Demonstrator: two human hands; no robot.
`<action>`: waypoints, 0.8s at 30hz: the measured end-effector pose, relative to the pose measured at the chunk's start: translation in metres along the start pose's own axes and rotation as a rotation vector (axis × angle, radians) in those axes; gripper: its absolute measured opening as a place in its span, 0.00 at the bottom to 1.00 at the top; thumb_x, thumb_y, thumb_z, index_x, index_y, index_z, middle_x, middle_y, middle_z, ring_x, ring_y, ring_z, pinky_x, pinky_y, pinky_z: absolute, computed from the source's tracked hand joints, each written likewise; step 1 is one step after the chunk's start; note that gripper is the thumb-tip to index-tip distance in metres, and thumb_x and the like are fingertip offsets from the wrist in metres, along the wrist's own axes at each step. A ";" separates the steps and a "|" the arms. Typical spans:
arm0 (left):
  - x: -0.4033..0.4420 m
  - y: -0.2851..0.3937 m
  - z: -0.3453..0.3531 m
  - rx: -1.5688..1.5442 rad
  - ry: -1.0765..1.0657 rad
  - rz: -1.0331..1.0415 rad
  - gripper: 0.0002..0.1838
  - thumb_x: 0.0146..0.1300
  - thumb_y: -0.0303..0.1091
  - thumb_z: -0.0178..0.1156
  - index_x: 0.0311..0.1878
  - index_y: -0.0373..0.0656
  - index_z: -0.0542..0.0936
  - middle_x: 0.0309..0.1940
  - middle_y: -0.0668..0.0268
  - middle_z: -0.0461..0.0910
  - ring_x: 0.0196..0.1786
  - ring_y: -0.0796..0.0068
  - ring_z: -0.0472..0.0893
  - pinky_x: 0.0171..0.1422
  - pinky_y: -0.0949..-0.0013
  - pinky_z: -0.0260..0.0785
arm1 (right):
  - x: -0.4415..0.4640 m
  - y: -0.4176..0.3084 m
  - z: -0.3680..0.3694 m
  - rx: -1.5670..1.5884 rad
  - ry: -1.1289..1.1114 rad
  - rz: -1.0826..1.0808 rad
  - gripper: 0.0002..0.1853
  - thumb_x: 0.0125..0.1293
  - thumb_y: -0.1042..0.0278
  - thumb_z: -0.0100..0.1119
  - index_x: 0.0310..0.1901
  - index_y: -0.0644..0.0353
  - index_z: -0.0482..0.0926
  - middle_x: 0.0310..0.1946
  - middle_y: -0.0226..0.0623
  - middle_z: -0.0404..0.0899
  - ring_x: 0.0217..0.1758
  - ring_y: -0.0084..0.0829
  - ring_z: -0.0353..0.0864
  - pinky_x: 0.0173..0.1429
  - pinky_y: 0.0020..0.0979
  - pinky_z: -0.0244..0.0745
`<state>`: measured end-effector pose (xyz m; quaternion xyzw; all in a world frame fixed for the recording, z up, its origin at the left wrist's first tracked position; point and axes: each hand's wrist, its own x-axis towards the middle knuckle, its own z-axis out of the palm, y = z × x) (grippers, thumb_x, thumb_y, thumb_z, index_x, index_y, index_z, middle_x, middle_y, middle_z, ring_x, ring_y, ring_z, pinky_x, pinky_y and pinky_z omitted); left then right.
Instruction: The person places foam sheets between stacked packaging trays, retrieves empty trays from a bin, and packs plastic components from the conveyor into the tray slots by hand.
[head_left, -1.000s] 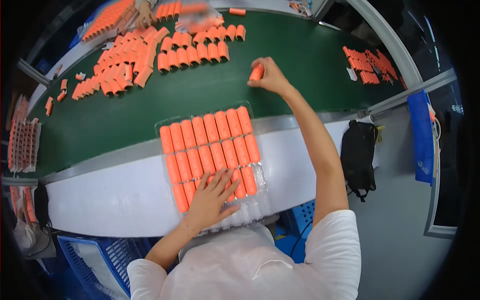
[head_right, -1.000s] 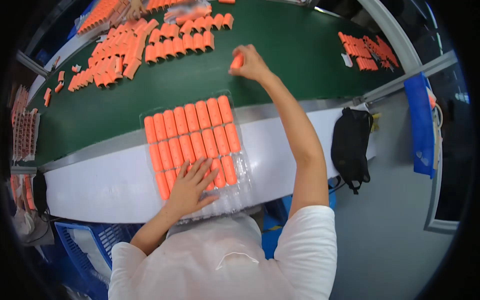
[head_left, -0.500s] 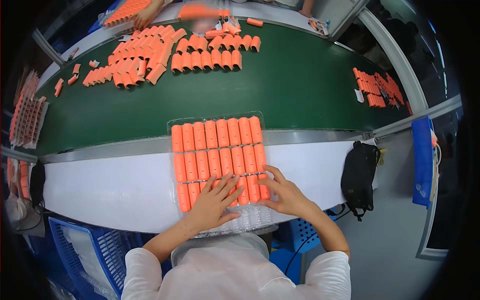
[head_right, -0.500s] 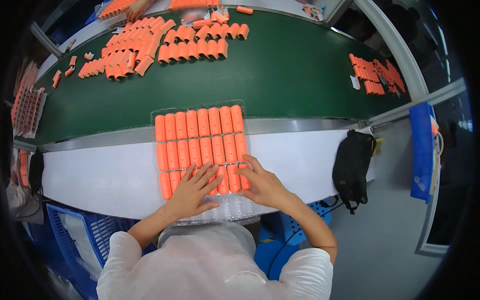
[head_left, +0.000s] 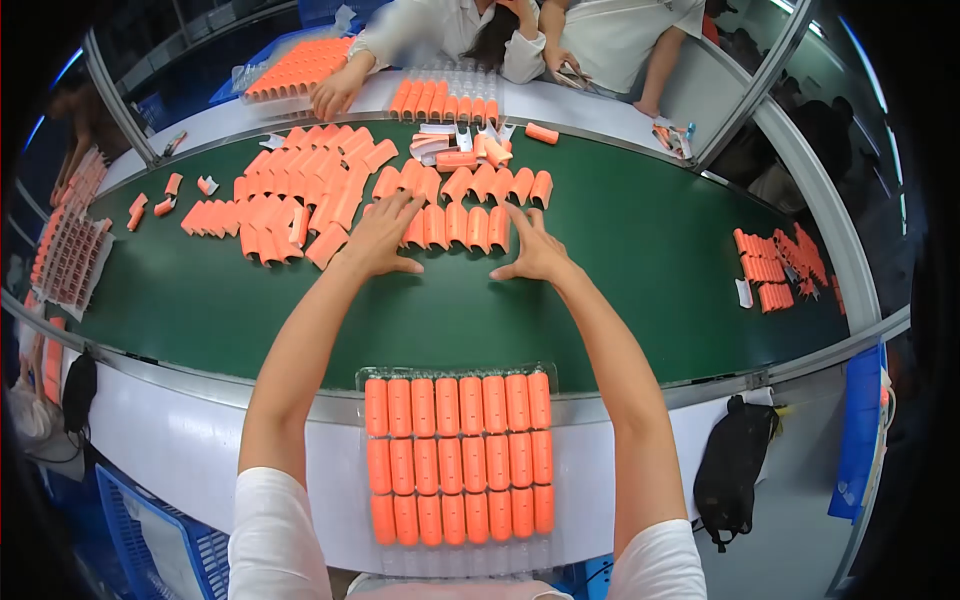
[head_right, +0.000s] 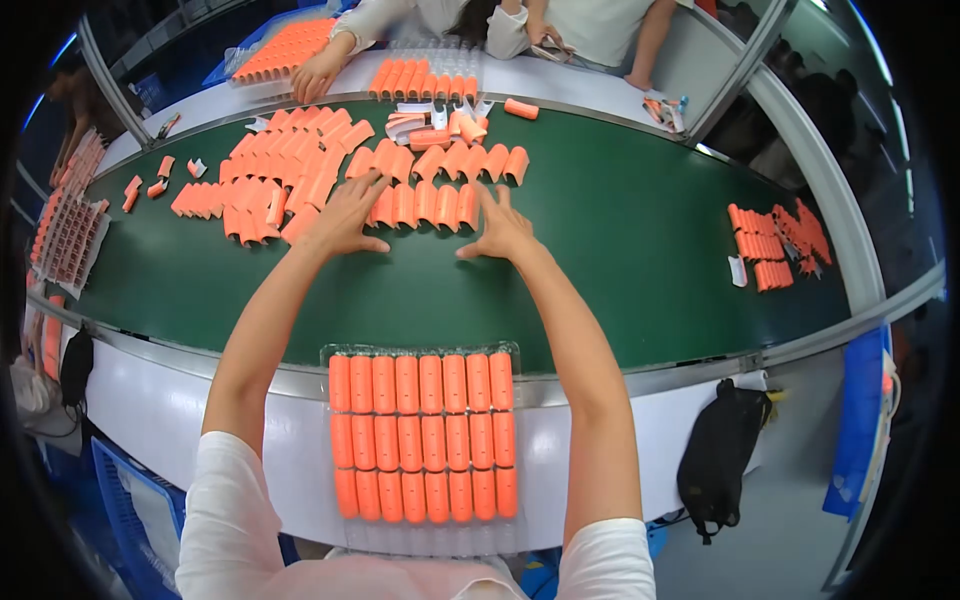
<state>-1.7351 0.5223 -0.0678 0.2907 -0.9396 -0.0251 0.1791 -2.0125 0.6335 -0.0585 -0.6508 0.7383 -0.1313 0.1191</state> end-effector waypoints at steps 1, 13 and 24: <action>0.012 -0.012 0.012 0.003 -0.051 0.010 0.64 0.38 0.53 0.81 0.77 0.44 0.55 0.73 0.50 0.57 0.74 0.45 0.61 0.76 0.49 0.57 | 0.019 -0.001 0.003 -0.026 -0.026 0.005 0.71 0.30 0.45 0.85 0.77 0.34 0.47 0.75 0.54 0.48 0.68 0.54 0.72 0.68 0.52 0.71; 0.033 -0.030 0.043 -0.064 -0.097 0.004 0.53 0.43 0.65 0.74 0.69 0.45 0.67 0.63 0.59 0.70 0.66 0.54 0.69 0.68 0.43 0.62 | 0.066 -0.033 0.016 -0.145 -0.206 -0.075 0.61 0.38 0.33 0.78 0.76 0.28 0.53 0.73 0.49 0.53 0.68 0.55 0.72 0.69 0.52 0.69; 0.017 -0.033 0.056 -0.101 0.062 0.095 0.57 0.45 0.63 0.73 0.74 0.39 0.61 0.69 0.55 0.65 0.71 0.53 0.65 0.73 0.51 0.59 | 0.064 -0.022 0.023 -0.084 -0.138 -0.123 0.63 0.36 0.35 0.79 0.76 0.36 0.54 0.74 0.48 0.55 0.72 0.55 0.65 0.72 0.53 0.66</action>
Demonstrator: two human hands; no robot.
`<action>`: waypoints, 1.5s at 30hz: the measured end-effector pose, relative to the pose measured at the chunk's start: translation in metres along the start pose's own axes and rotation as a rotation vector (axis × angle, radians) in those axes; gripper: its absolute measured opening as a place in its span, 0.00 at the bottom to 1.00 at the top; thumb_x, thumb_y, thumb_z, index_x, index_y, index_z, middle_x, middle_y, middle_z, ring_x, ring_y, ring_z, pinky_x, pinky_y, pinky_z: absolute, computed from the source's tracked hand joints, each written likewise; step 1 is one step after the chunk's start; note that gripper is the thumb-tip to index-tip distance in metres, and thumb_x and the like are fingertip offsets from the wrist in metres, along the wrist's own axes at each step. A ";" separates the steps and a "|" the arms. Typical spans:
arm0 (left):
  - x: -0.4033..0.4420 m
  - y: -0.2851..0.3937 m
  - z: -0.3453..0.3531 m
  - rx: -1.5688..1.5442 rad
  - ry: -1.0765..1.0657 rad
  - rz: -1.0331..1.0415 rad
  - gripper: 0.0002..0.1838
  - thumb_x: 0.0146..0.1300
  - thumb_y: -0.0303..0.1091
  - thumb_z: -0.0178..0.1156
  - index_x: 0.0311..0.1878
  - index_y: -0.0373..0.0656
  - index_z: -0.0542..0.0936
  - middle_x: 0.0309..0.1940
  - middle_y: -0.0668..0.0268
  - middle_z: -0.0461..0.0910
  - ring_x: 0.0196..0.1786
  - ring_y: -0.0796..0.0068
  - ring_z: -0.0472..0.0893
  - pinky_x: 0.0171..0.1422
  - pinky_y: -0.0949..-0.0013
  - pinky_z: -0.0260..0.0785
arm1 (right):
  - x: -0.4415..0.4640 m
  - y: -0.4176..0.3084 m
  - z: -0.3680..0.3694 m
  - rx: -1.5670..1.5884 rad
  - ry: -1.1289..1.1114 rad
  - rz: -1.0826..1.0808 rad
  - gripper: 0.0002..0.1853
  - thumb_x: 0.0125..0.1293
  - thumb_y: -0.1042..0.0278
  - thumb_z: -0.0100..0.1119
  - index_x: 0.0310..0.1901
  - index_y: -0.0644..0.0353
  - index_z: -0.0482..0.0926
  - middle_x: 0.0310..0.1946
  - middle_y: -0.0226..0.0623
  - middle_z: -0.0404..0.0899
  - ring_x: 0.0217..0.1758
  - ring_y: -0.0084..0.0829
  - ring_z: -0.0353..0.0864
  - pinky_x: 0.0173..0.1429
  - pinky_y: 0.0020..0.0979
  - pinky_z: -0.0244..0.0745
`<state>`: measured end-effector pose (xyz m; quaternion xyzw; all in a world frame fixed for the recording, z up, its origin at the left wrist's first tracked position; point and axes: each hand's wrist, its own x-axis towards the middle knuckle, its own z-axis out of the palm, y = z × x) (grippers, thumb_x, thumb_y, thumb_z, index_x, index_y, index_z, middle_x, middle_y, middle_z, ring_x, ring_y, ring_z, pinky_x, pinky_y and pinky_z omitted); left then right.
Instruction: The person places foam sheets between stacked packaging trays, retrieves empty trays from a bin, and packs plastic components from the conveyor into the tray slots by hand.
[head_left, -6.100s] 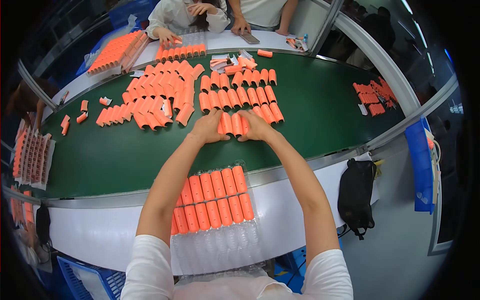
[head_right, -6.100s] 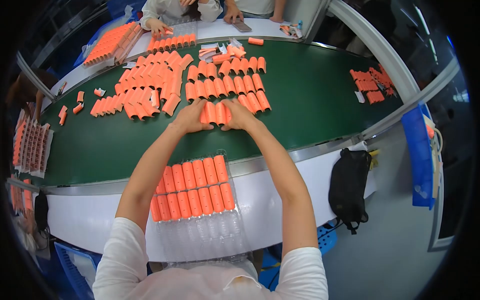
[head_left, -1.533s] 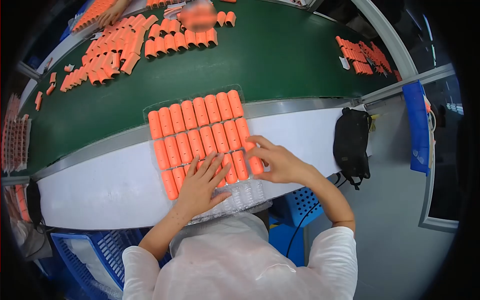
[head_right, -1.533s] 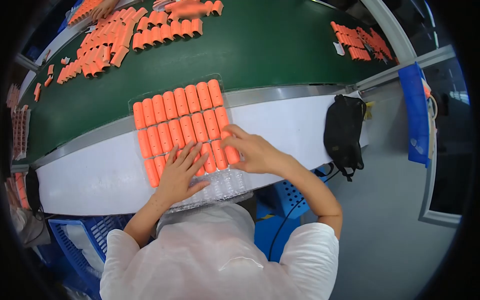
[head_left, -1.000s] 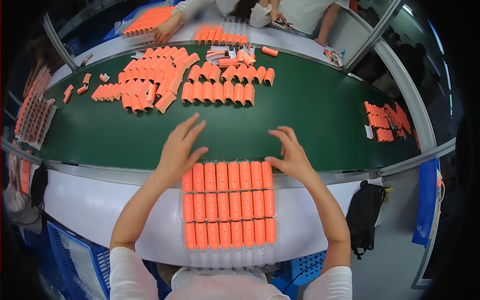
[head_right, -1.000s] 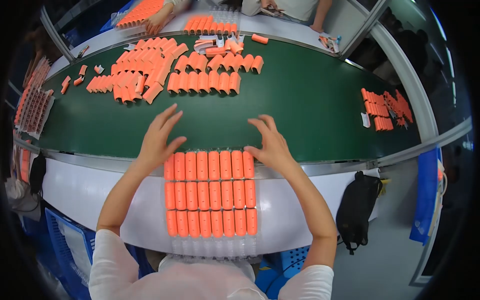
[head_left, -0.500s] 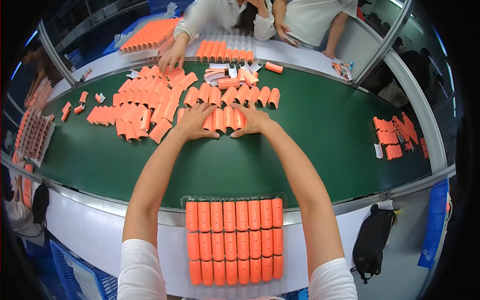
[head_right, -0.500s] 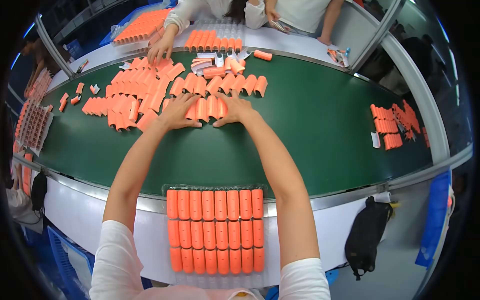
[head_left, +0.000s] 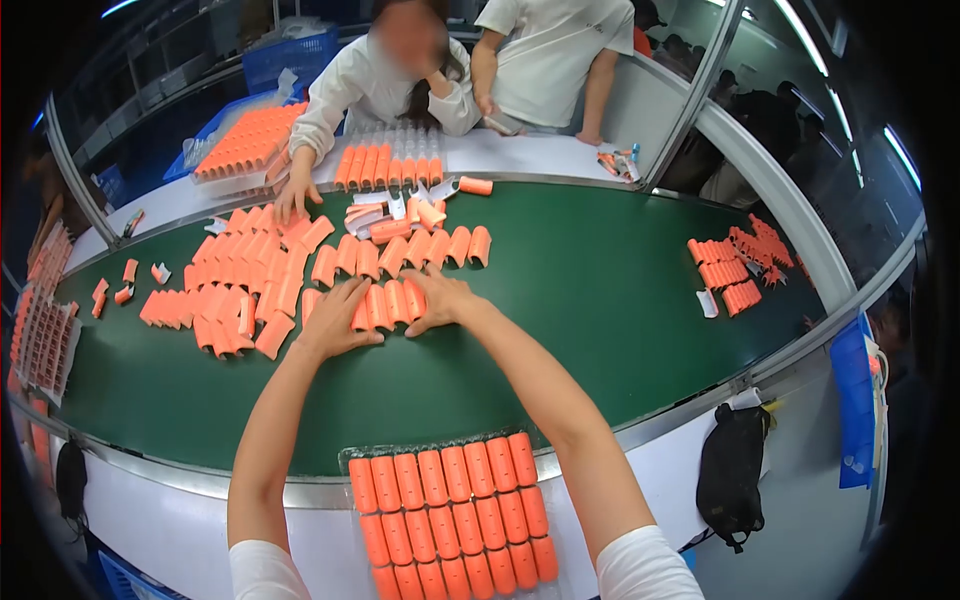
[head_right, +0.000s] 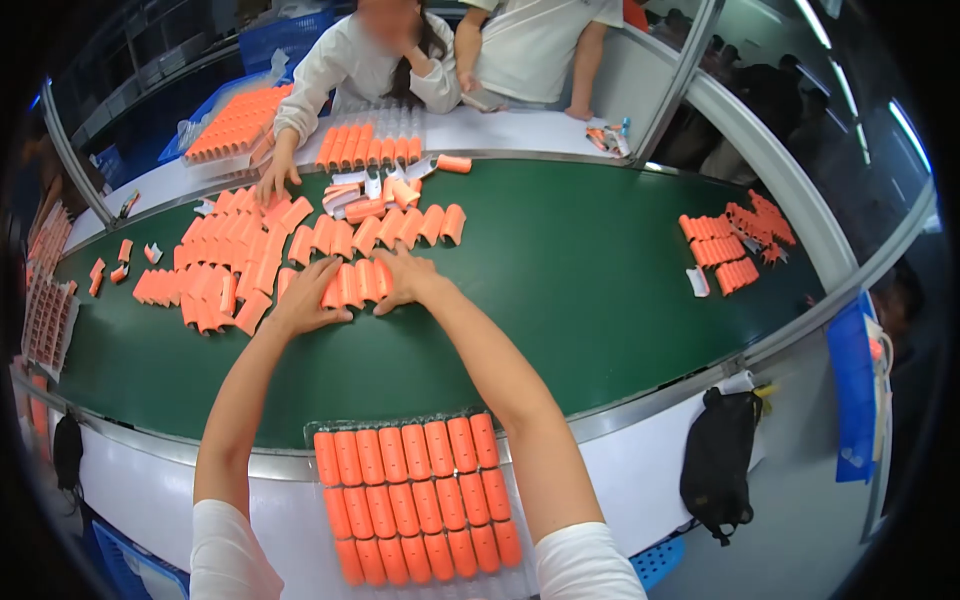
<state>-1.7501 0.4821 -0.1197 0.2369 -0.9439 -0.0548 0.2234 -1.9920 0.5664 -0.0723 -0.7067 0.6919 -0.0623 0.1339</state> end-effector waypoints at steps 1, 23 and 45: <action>-0.001 0.003 0.000 0.008 0.009 -0.010 0.59 0.45 0.65 0.73 0.74 0.39 0.61 0.69 0.55 0.66 0.71 0.53 0.65 0.73 0.50 0.59 | 0.001 0.004 0.002 0.001 -0.012 -0.012 0.63 0.36 0.35 0.79 0.76 0.35 0.54 0.75 0.48 0.53 0.73 0.55 0.64 0.72 0.53 0.65; 0.003 0.030 -0.006 0.004 0.028 -0.083 0.53 0.36 0.60 0.80 0.63 0.39 0.71 0.62 0.56 0.72 0.64 0.52 0.71 0.68 0.53 0.67 | -0.004 -0.006 0.005 0.100 0.074 -0.083 0.53 0.30 0.54 0.85 0.65 0.48 0.71 0.63 0.38 0.69 0.62 0.44 0.77 0.60 0.46 0.76; -0.160 0.290 -0.103 -0.083 -0.076 0.042 0.48 0.36 0.50 0.80 0.62 0.41 0.71 0.57 0.60 0.73 0.60 0.58 0.73 0.58 0.56 0.69 | -0.346 -0.089 -0.004 0.256 0.171 -0.034 0.41 0.42 0.60 0.78 0.61 0.54 0.72 0.51 0.37 0.75 0.46 0.46 0.82 0.47 0.46 0.79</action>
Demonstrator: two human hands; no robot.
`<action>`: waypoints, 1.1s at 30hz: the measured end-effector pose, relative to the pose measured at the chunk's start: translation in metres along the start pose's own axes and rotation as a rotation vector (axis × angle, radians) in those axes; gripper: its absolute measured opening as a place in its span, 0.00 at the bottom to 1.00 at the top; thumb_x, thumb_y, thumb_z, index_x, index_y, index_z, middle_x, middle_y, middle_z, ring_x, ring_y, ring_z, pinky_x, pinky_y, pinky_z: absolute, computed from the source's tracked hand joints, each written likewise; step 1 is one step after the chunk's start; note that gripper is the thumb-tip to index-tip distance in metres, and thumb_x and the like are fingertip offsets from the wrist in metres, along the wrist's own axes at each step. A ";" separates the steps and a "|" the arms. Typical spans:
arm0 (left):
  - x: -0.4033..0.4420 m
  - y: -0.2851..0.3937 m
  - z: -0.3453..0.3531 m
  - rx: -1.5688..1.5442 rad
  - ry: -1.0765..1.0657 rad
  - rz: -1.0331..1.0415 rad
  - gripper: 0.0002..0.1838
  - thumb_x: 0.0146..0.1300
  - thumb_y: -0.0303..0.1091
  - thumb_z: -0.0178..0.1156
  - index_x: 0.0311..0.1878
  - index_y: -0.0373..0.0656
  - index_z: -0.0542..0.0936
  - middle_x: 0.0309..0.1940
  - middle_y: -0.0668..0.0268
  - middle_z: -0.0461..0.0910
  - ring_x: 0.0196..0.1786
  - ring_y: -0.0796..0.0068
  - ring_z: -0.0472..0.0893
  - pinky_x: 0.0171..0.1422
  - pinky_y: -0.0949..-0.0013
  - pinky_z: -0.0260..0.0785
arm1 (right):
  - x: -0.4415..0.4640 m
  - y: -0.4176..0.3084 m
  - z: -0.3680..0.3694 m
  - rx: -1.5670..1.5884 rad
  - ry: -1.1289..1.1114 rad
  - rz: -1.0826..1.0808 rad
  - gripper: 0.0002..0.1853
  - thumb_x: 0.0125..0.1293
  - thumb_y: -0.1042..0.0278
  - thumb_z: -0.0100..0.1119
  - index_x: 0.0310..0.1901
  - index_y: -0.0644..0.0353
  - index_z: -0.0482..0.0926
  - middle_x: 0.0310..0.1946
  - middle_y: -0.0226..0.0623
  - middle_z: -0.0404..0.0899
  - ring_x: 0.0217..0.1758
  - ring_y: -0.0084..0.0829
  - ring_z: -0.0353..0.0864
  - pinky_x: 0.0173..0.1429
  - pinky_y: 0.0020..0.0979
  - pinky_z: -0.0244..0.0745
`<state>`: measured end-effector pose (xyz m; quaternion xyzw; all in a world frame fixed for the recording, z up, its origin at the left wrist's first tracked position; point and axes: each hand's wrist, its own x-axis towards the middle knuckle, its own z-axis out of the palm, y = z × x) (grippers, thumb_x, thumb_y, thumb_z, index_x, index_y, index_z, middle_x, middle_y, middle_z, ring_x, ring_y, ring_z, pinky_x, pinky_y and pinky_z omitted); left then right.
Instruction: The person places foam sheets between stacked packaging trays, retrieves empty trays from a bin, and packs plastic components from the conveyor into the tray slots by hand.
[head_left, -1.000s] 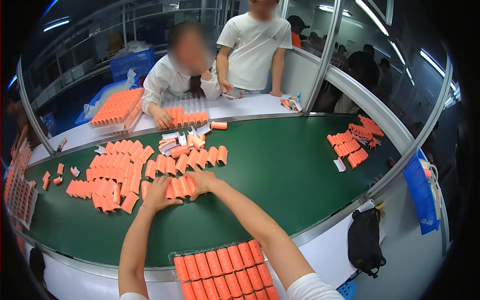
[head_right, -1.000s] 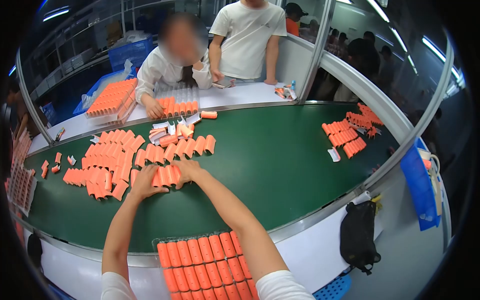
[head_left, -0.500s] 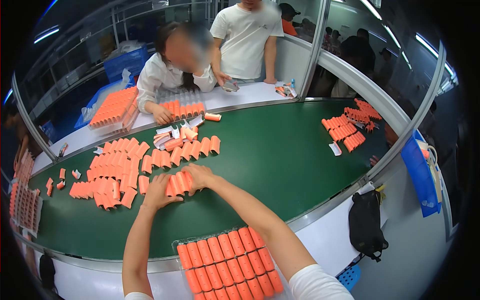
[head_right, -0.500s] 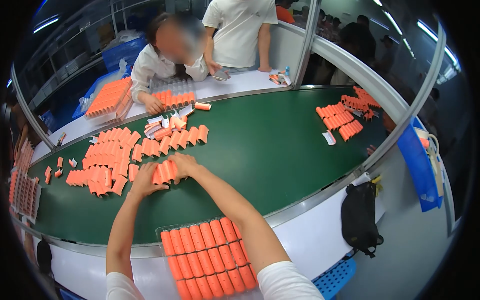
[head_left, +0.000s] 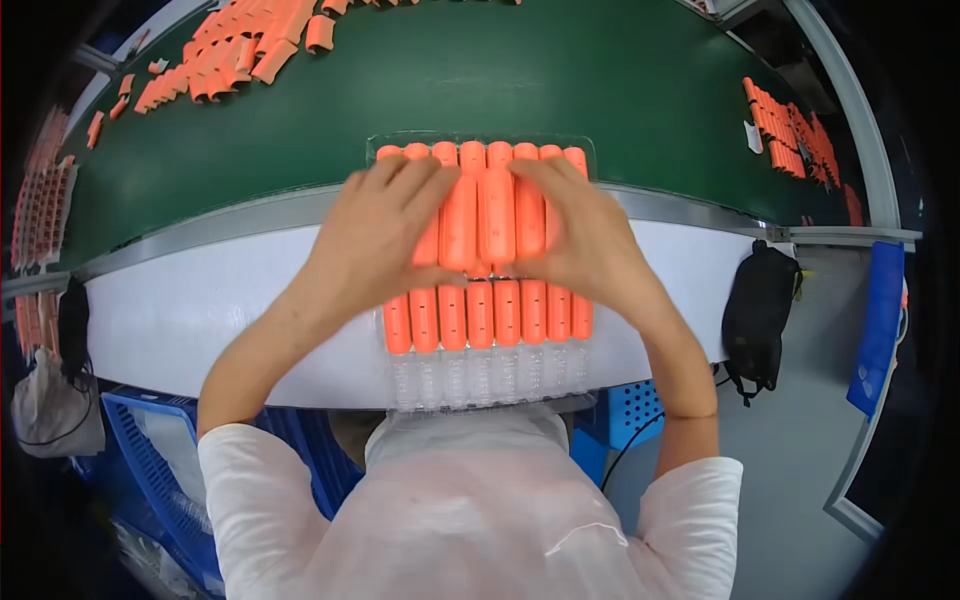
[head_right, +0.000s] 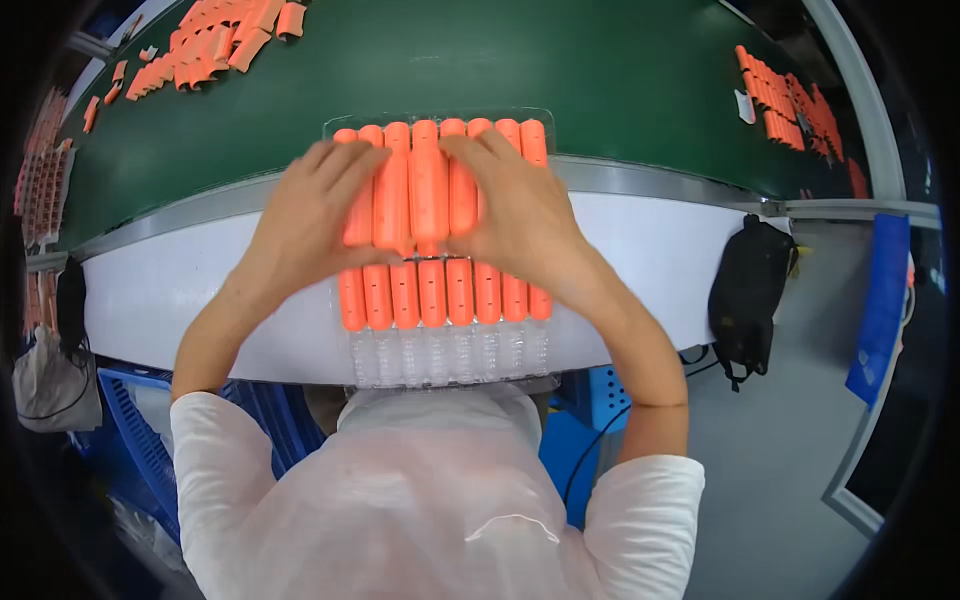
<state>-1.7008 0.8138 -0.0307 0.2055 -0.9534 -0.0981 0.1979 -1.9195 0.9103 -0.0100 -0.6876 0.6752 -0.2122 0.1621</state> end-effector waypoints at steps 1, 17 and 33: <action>-0.026 0.023 -0.003 -0.038 -0.059 -0.025 0.49 0.37 0.50 0.79 0.64 0.40 0.71 0.57 0.59 0.73 0.60 0.57 0.72 0.58 0.56 0.68 | -0.030 -0.012 0.006 0.026 -0.070 0.051 0.39 0.43 0.62 0.76 0.61 0.55 0.73 0.51 0.37 0.75 0.46 0.45 0.82 0.45 0.45 0.79; -0.150 0.075 0.055 -0.105 -0.120 -0.119 0.57 0.37 0.67 0.71 0.70 0.42 0.69 0.68 0.58 0.68 0.63 0.58 0.69 0.62 0.53 0.63 | -0.151 -0.055 0.088 0.067 -0.198 0.248 0.52 0.47 0.65 0.78 0.74 0.56 0.58 0.72 0.46 0.57 0.54 0.51 0.80 0.48 0.46 0.82; -0.159 0.064 0.062 -0.210 -0.074 0.003 0.36 0.65 0.61 0.56 0.69 0.48 0.72 0.71 0.59 0.67 0.74 0.58 0.64 0.73 0.46 0.48 | -0.154 -0.046 0.088 -0.025 -0.045 0.367 0.36 0.60 0.61 0.70 0.68 0.55 0.64 0.60 0.54 0.63 0.43 0.54 0.83 0.38 0.47 0.81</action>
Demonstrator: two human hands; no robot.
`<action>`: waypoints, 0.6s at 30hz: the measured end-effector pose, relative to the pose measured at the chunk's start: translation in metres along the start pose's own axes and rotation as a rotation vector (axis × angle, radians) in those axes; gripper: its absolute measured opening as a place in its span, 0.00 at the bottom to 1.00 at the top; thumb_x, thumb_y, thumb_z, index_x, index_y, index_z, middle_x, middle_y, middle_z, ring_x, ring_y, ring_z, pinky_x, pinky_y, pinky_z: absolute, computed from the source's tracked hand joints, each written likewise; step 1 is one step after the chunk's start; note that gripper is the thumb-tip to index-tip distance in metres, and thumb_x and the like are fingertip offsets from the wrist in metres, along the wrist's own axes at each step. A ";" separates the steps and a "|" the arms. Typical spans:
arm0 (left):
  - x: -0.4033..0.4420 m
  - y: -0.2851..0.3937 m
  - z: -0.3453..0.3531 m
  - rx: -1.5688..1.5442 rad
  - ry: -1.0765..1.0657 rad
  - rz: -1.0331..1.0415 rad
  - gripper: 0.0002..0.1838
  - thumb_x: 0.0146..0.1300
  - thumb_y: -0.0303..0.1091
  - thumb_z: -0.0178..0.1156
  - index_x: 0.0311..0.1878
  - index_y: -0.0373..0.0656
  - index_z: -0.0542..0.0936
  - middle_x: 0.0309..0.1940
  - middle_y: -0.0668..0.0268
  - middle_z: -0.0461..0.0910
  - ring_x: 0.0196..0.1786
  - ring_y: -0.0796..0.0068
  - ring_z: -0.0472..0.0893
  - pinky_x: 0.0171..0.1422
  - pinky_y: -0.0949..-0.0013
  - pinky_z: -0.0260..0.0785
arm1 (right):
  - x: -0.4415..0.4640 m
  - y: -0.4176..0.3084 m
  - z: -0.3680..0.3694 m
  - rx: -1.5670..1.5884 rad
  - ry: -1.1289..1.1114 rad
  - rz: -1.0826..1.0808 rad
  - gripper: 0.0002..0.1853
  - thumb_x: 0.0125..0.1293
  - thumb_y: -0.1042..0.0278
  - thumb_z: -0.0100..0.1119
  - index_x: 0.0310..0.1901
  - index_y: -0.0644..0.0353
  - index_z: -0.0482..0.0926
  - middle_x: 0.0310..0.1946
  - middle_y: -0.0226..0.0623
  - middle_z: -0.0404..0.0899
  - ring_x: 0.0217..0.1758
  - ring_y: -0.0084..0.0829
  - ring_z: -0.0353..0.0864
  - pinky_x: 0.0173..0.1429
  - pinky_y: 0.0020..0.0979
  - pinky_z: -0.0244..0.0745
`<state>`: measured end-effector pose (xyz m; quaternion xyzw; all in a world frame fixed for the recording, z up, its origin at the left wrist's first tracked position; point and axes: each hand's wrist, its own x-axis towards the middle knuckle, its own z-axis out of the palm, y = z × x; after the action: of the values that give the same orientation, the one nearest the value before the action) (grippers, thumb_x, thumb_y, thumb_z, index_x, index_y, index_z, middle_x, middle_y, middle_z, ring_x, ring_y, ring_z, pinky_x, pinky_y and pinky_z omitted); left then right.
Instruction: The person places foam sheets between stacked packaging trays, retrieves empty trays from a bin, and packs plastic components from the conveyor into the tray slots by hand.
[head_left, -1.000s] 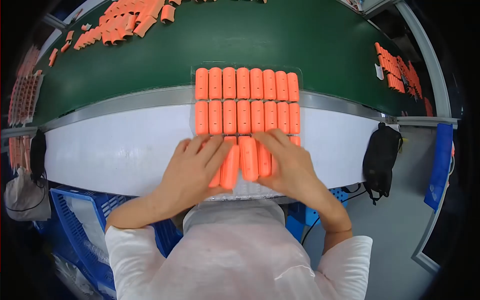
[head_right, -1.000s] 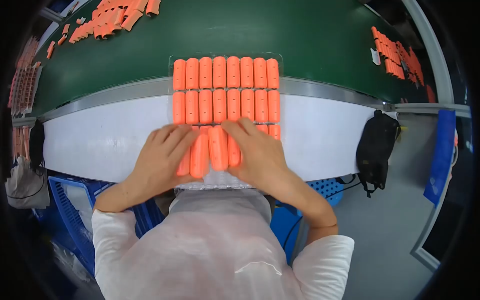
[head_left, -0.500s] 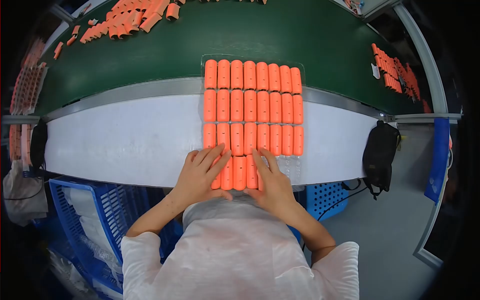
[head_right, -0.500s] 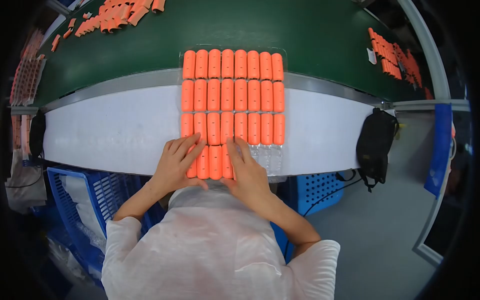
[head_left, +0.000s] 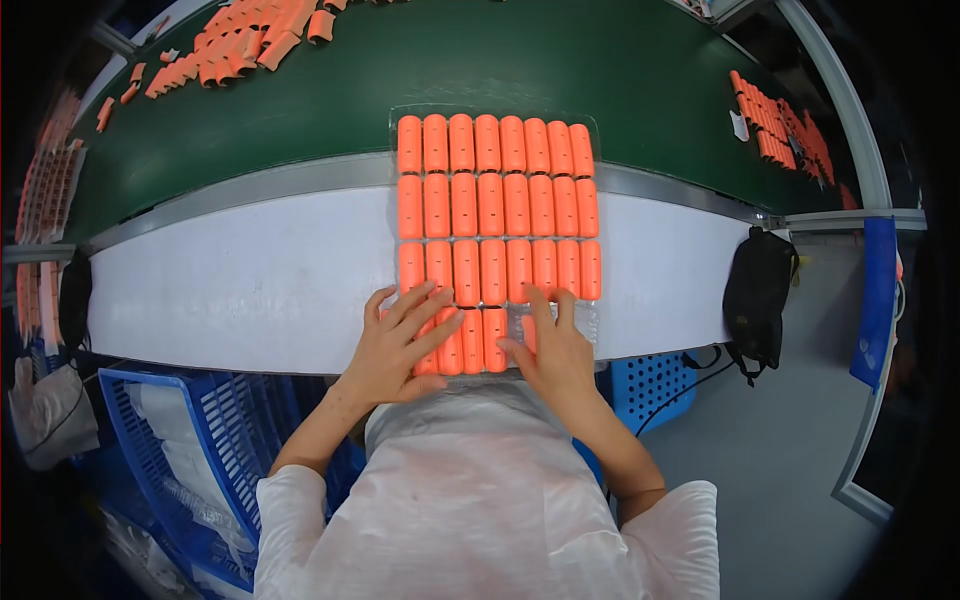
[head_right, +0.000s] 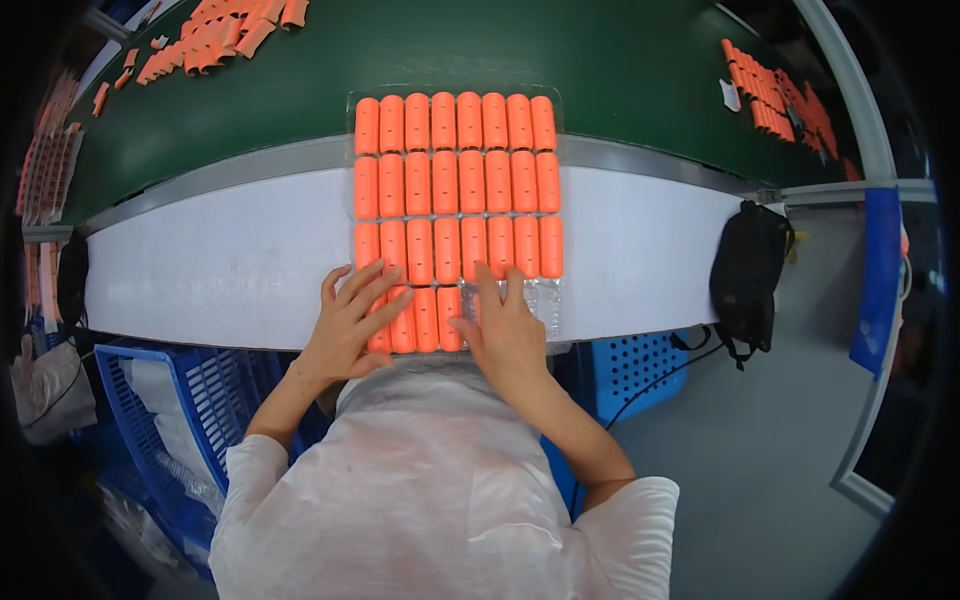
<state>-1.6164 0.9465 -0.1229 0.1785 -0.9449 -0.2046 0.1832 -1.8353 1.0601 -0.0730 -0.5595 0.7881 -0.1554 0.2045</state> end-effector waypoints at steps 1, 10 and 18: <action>-0.002 -0.003 0.003 -0.029 0.028 0.008 0.33 0.68 0.56 0.56 0.70 0.46 0.71 0.73 0.56 0.64 0.74 0.56 0.62 0.75 0.47 0.47 | 0.000 0.000 0.005 0.000 0.000 -0.001 0.36 0.60 0.61 0.70 0.68 0.55 0.64 0.60 0.54 0.63 0.43 0.54 0.83 0.38 0.47 0.81; -0.021 0.013 0.054 -0.785 0.680 -0.488 0.28 0.72 0.29 0.53 0.73 0.36 0.61 0.72 0.52 0.57 0.73 0.59 0.63 0.76 0.59 0.55 | -0.002 -0.018 0.022 0.071 0.109 -0.374 0.30 0.62 0.62 0.67 0.66 0.55 0.71 0.59 0.49 0.71 0.40 0.45 0.82 0.35 0.40 0.80; -0.027 0.022 0.046 -0.871 0.857 -0.629 0.25 0.70 0.21 0.55 0.69 0.35 0.64 0.67 0.55 0.68 0.71 0.64 0.67 0.76 0.62 0.58 | 0.002 -0.039 0.054 -0.070 -0.065 -0.630 0.33 0.57 0.60 0.70 0.66 0.52 0.73 0.66 0.53 0.68 0.44 0.39 0.82 0.39 0.37 0.80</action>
<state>-1.6180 0.9912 -0.1598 0.4196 -0.5238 -0.5206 0.5277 -1.7770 1.0450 -0.1016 -0.7874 0.5738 -0.1660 0.1522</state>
